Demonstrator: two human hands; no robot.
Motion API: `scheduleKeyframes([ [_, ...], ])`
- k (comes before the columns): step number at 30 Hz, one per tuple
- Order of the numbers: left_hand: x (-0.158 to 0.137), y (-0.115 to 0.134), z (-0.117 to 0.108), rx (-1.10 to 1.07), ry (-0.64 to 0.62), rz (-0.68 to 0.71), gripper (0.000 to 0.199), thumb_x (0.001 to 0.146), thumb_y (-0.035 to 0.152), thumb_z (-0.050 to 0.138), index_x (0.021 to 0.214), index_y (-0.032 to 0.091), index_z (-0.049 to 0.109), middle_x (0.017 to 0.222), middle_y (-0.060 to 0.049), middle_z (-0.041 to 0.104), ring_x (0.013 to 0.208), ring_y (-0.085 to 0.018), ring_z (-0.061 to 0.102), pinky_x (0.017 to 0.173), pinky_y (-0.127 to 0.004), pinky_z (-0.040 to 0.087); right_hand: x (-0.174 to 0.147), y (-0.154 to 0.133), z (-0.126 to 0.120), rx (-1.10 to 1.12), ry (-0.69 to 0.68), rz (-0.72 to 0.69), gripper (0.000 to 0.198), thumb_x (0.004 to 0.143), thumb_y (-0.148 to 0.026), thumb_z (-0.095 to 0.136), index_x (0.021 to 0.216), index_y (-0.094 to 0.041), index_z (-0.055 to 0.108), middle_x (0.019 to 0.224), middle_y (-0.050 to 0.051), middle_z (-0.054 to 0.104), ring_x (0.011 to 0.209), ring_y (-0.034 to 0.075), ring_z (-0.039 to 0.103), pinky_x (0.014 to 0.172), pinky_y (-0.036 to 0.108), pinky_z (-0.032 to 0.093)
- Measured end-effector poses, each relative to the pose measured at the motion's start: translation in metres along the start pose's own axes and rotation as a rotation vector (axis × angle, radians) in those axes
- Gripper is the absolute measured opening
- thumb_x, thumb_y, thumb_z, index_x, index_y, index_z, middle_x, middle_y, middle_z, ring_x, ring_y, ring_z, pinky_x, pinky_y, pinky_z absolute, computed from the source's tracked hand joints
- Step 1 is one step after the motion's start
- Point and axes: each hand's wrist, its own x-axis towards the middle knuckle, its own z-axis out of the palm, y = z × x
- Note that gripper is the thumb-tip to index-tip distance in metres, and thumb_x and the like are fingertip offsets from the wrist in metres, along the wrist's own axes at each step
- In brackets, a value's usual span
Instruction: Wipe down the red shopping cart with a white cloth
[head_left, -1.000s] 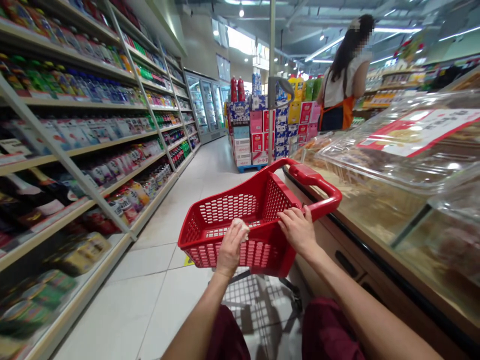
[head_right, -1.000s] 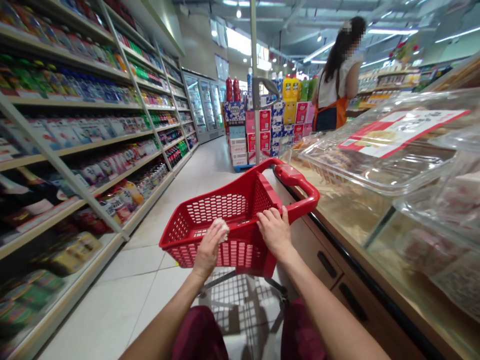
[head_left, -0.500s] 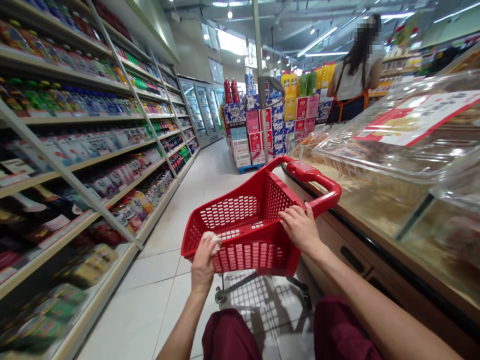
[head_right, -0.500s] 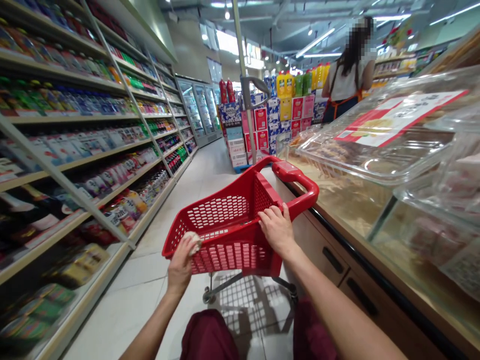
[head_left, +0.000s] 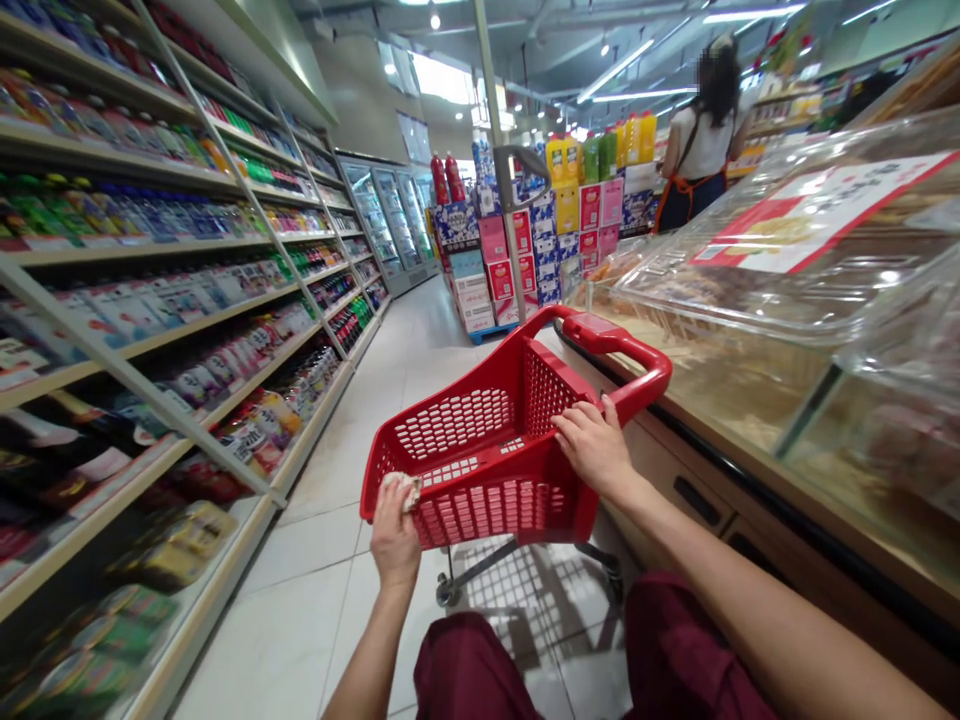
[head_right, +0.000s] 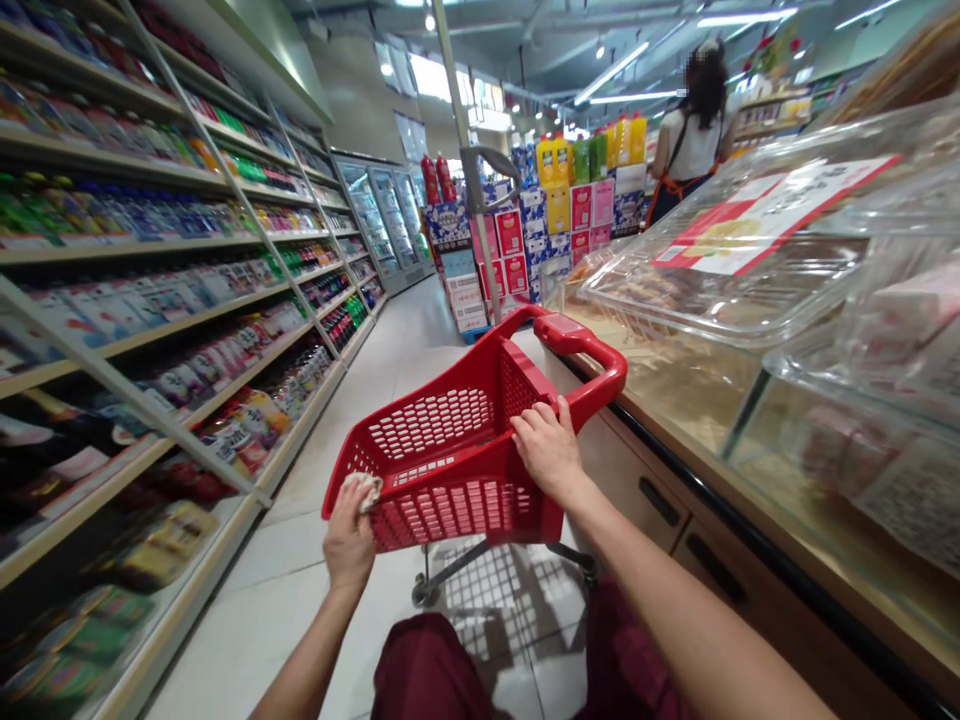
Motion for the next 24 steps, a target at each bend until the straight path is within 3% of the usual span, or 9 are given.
scheduleKeyframes([
  [4,0.003,0.037,0.025,-0.114,-0.125,0.188,0.034,0.082,0.011,0.035,0.11,0.021,0.053,0.123,-0.005,0.051,0.121,-0.017,0.037,0.1,-0.041,0.037,-0.001,-0.003,-0.001,0.001,0.014,0.002,0.023,0.085,-0.025,0.043,0.1,-0.021,0.059,0.097,0.004,0.063,0.099,0.022,0.045,0.1,0.047,0.009],
  [6,0.006,0.042,0.028,-0.141,-0.161,0.225,0.035,0.082,0.01,0.034,0.11,0.021,0.052,0.123,-0.005,0.051,0.121,-0.017,0.037,0.1,-0.04,0.037,-0.001,-0.002,-0.001,0.005,0.014,0.001,0.023,0.085,-0.025,0.043,0.1,-0.022,0.059,0.097,0.003,0.063,0.099,0.021,0.046,0.101,0.046,0.01],
  [10,0.008,0.02,0.013,-0.103,-0.077,0.079,0.032,0.082,0.013,0.036,0.108,0.021,0.053,0.122,-0.005,0.051,0.119,-0.017,0.04,0.102,-0.042,0.034,-0.001,0.001,0.0,0.022,0.006,0.006,0.023,0.084,-0.025,0.043,0.1,-0.021,0.059,0.099,0.003,0.063,0.101,0.021,0.045,0.101,0.046,0.01],
  [12,0.011,0.024,0.014,-0.153,-0.075,0.0,0.03,0.082,0.016,0.038,0.107,0.021,0.054,0.121,-0.005,0.052,0.117,-0.017,0.042,0.102,-0.043,0.033,0.001,0.001,-0.002,0.052,0.001,0.026,0.023,0.084,-0.024,0.043,0.101,-0.021,0.059,0.099,0.005,0.063,0.103,0.022,0.045,0.102,0.048,0.011],
  [14,0.015,0.053,0.024,-0.305,-0.15,-0.032,0.029,0.082,0.018,0.039,0.106,0.021,0.054,0.121,-0.005,0.053,0.116,-0.017,0.044,0.102,-0.041,0.034,0.002,-0.005,-0.007,0.129,0.002,0.067,0.024,0.084,-0.023,0.043,0.1,-0.02,0.059,0.101,0.006,0.062,0.105,0.023,0.046,0.102,0.05,0.011],
  [16,0.021,0.097,0.038,-0.495,-0.197,-0.097,0.03,0.083,0.02,0.038,0.109,0.021,0.052,0.124,-0.006,0.05,0.116,-0.018,0.044,0.101,-0.04,0.035,0.001,-0.016,-0.015,0.293,0.026,0.126,0.026,0.084,-0.025,0.042,0.104,-0.019,0.058,0.108,0.008,0.06,0.108,0.023,0.046,0.102,0.05,0.015],
  [20,0.024,0.182,0.047,-0.787,-0.31,-0.275,0.038,0.085,0.024,0.034,0.122,0.021,0.04,0.128,-0.007,0.046,0.116,-0.018,0.044,0.097,-0.036,0.04,-0.017,-0.052,-0.025,0.851,0.095,0.303,0.041,0.083,-0.032,0.044,0.121,-0.017,0.042,0.122,0.01,0.05,0.112,0.019,0.046,0.096,0.037,0.037],
  [22,0.022,0.202,0.041,-0.849,-0.469,-0.201,0.042,0.086,0.022,0.03,0.127,0.021,0.033,0.132,-0.007,0.041,0.119,-0.018,0.04,0.097,-0.034,0.04,-0.029,-0.062,-0.021,1.07,0.167,0.447,0.044,0.082,-0.033,0.046,0.123,-0.019,0.039,0.12,0.01,0.052,0.108,0.019,0.051,0.089,0.033,0.044],
  [24,0.023,0.202,0.034,-0.836,-0.598,-0.058,0.047,0.085,0.019,0.028,0.132,0.021,0.024,0.135,-0.007,0.037,0.121,-0.017,0.038,0.098,-0.032,0.039,-0.039,-0.057,-0.017,1.157,0.248,0.572,0.038,0.082,-0.029,0.046,0.119,-0.02,0.043,0.11,0.009,0.059,0.098,0.018,0.057,0.083,0.032,0.048],
])
